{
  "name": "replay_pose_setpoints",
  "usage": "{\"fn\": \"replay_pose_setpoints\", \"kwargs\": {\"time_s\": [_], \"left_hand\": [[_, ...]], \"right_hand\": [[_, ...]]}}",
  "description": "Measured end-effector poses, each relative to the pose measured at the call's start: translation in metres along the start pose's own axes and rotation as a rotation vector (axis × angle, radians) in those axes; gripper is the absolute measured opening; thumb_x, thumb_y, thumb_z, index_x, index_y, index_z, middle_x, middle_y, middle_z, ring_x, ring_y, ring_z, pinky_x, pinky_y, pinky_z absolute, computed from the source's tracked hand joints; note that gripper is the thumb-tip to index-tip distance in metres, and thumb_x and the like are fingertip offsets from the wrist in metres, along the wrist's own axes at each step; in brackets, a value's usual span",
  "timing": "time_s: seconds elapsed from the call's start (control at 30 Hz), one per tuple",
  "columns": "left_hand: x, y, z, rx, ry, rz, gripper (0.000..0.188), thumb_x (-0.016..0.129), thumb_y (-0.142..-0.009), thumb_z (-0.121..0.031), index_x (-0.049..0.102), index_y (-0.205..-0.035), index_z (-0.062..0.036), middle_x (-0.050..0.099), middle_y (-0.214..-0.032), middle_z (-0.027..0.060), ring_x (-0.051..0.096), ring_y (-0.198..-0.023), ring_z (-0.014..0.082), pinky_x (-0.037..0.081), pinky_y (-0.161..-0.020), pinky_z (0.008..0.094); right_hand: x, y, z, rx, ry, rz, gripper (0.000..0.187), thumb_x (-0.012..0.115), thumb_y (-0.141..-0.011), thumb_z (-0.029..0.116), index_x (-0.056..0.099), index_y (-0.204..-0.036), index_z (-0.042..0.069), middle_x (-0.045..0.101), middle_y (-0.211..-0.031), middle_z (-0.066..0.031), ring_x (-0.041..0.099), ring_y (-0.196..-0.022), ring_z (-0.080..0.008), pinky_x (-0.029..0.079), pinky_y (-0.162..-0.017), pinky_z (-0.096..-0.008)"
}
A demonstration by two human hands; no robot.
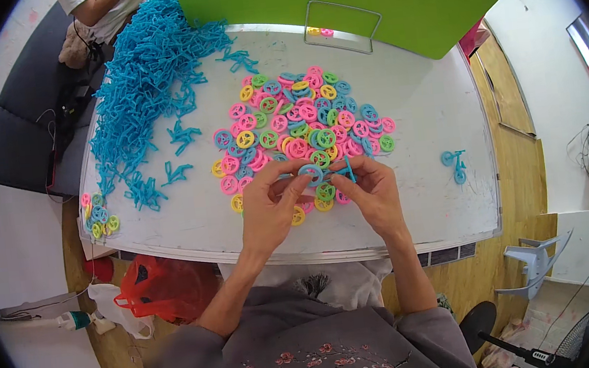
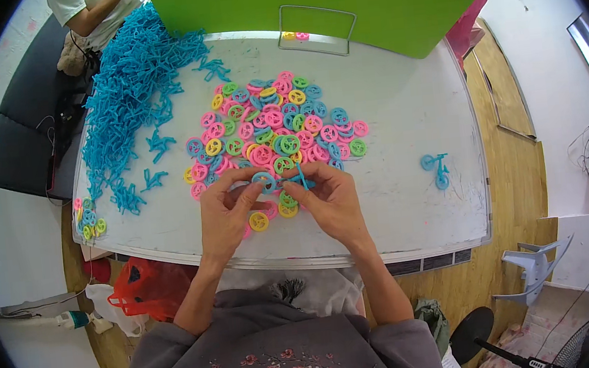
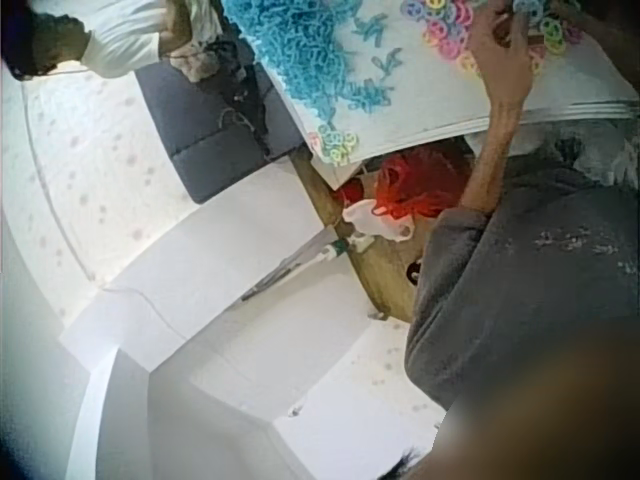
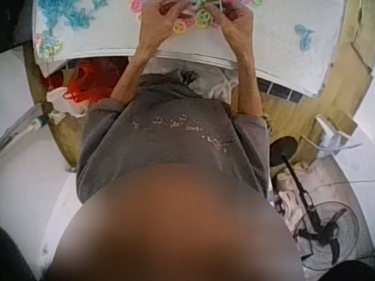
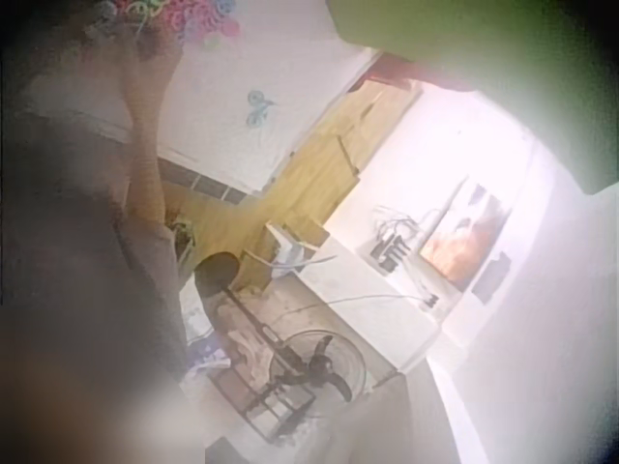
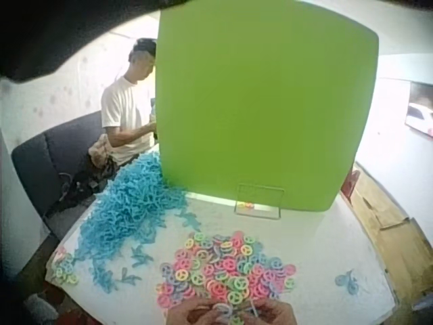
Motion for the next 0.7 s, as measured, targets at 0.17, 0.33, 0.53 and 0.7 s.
{"fn": "replay_pose_setpoints", "kwargs": {"time_s": [0.17, 0.33, 0.53, 0.7], "left_hand": [[-0.001, 0.000, 0.005, -0.013, 0.081, 0.046, 0.018, 0.060, -0.089, -0.003, 0.058, -0.107, 0.0027, 0.064, -0.101, 0.0090, 0.065, -0.089, 0.0148, 0.056, -0.074, 0.0263], [-0.003, -0.003, 0.011, -0.031, 0.131, 0.046, 0.018, 0.063, -0.087, -0.001, 0.060, -0.104, 0.0023, 0.064, -0.100, 0.0084, 0.064, -0.093, 0.0147, 0.052, -0.081, 0.0255], [-0.004, -0.001, 0.005, 0.097, 0.048, 0.005, 0.020, 0.066, -0.084, 0.000, 0.065, -0.105, -0.0001, 0.055, -0.091, 0.0023, 0.061, -0.088, 0.0113, 0.051, -0.077, 0.0229], [-0.006, -0.001, 0.007, 0.093, 0.011, -0.012, 0.024, 0.066, -0.085, 0.000, 0.066, -0.109, -0.0021, 0.050, -0.088, 0.0009, 0.058, -0.081, 0.0085, 0.049, -0.071, 0.0206]], "right_hand": [[0.002, 0.001, -0.003, 0.015, 0.027, 0.029, 0.018, 0.065, -0.086, 0.001, 0.060, -0.103, -0.002, 0.065, -0.093, -0.0052, 0.060, -0.087, -0.0101, 0.048, -0.077, -0.0234], [0.004, -0.001, -0.008, 0.046, 0.045, 0.029, 0.016, 0.065, -0.086, 0.003, 0.060, -0.101, -0.001, 0.065, -0.092, -0.0048, 0.060, -0.083, -0.0086, 0.047, -0.070, -0.0211], [0.007, -0.002, 0.003, 0.146, 0.067, -0.049, 0.020, 0.066, -0.084, 0.001, 0.059, -0.103, -0.001, 0.066, -0.089, -0.0060, 0.065, -0.079, -0.0132, 0.050, -0.068, -0.0236], [0.007, 0.001, 0.018, -0.230, 0.383, -0.143, 0.024, 0.070, -0.079, -0.001, 0.061, -0.101, -0.002, 0.067, -0.086, -0.0075, 0.066, -0.076, -0.0142, 0.051, -0.063, -0.0247]]}}
Point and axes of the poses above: each hand's wrist, its own y-axis away from the middle knuckle, its own x-axis out of the palm, z = x × y, the point moved 5 cm from there along -y, towards the middle knuckle
